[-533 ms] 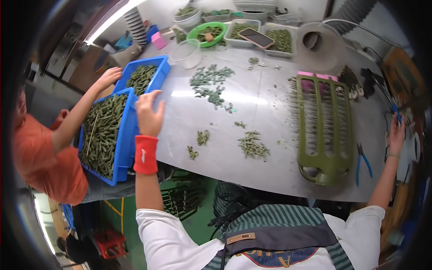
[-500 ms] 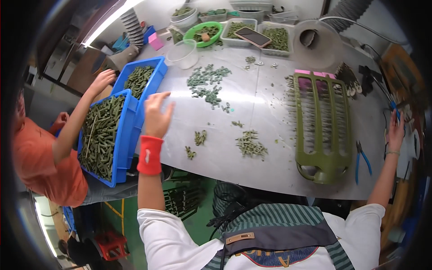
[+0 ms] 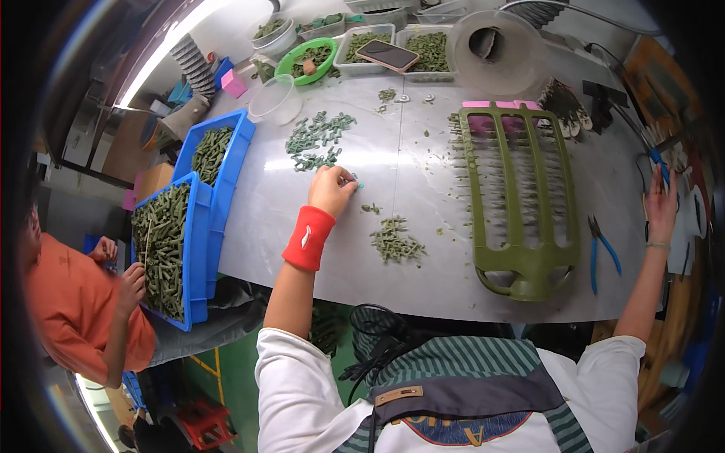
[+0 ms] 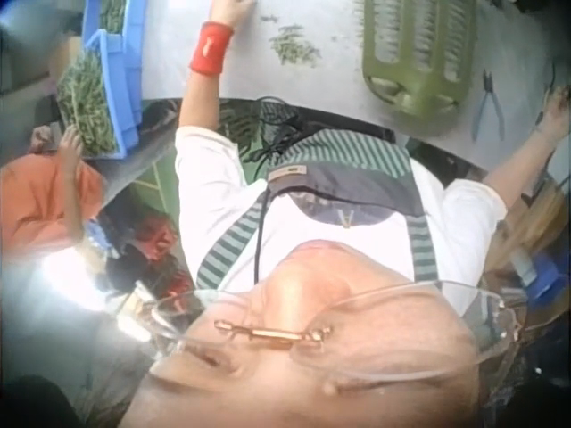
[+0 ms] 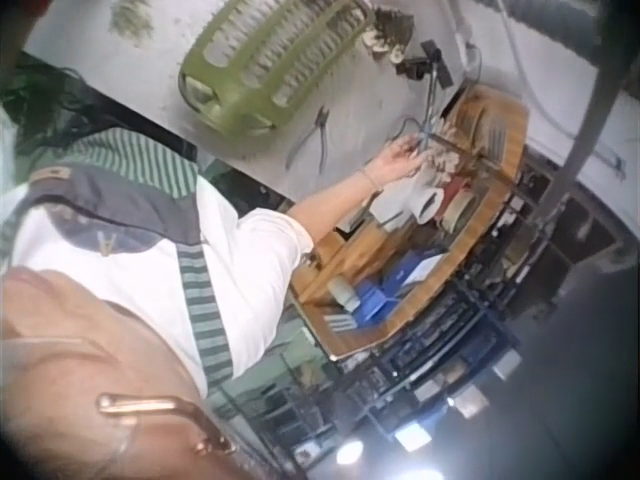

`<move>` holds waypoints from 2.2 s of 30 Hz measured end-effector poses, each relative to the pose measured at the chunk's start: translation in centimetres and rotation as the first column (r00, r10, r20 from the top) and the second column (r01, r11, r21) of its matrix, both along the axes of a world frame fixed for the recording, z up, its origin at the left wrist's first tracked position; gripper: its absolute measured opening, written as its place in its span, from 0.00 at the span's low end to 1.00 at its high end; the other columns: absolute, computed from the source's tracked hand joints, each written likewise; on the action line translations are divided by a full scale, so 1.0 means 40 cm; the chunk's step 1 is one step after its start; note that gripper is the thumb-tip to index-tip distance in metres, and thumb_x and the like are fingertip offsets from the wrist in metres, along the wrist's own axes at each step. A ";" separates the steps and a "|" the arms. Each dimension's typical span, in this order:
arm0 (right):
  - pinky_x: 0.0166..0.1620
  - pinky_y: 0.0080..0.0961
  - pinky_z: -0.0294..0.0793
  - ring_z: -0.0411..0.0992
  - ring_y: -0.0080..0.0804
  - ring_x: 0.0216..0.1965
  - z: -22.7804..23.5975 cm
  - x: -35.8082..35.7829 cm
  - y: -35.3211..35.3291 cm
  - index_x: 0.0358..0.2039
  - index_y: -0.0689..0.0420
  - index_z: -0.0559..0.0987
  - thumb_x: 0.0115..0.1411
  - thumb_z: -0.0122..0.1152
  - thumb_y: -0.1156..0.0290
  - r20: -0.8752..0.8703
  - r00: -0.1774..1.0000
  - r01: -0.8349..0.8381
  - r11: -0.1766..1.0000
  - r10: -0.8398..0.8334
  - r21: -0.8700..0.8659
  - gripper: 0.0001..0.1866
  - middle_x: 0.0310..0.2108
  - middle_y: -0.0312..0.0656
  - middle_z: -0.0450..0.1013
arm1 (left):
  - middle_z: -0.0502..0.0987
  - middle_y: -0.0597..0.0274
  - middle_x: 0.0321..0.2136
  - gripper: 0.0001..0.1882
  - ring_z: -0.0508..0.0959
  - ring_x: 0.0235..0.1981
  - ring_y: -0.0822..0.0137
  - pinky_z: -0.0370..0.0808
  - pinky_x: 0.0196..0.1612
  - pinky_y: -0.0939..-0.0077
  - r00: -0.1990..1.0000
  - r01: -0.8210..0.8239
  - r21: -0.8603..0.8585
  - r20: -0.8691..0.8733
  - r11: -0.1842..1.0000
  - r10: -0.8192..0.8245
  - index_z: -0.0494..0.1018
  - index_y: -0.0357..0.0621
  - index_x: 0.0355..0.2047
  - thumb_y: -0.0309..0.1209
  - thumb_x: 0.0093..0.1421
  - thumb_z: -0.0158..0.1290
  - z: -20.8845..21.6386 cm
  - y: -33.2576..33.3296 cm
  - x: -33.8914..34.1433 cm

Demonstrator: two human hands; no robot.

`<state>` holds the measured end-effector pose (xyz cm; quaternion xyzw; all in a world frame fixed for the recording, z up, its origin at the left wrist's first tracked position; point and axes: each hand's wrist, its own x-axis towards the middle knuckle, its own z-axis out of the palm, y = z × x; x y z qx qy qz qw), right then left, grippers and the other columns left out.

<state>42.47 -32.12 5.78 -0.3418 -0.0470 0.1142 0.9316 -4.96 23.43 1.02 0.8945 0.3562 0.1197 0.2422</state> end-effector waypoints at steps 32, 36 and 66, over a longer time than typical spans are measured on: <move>0.38 0.22 0.81 0.79 0.29 0.31 0.129 -0.528 0.349 0.38 0.64 0.79 0.63 0.58 0.65 0.167 0.978 0.187 0.864 -0.122 -0.468 0.13 0.33 0.42 0.78 | 0.81 0.73 0.27 0.06 0.76 0.36 0.67 0.66 0.46 0.68 0.742 0.387 0.361 0.424 0.849 -0.519 0.81 0.53 0.30 0.31 0.49 0.63 0.143 -0.142 0.491; 0.36 0.22 0.81 0.79 0.29 0.30 0.110 -0.516 0.413 0.37 0.64 0.79 0.63 0.58 0.65 0.181 0.983 0.123 0.874 -0.040 -0.470 0.13 0.32 0.43 0.78 | 0.81 0.75 0.27 0.07 0.75 0.36 0.68 0.64 0.46 0.68 0.745 0.369 0.373 0.429 0.851 -0.511 0.81 0.54 0.30 0.31 0.49 0.63 0.143 -0.138 0.481; 0.37 0.23 0.82 0.80 0.30 0.31 0.100 -0.498 0.486 0.37 0.64 0.79 0.63 0.58 0.63 0.265 0.963 0.102 0.855 0.043 -0.509 0.15 0.30 0.44 0.78 | 0.79 0.74 0.26 0.06 0.74 0.35 0.67 0.65 0.44 0.68 0.766 0.361 0.501 0.321 0.786 -0.557 0.81 0.55 0.30 0.31 0.49 0.63 0.146 -0.154 0.488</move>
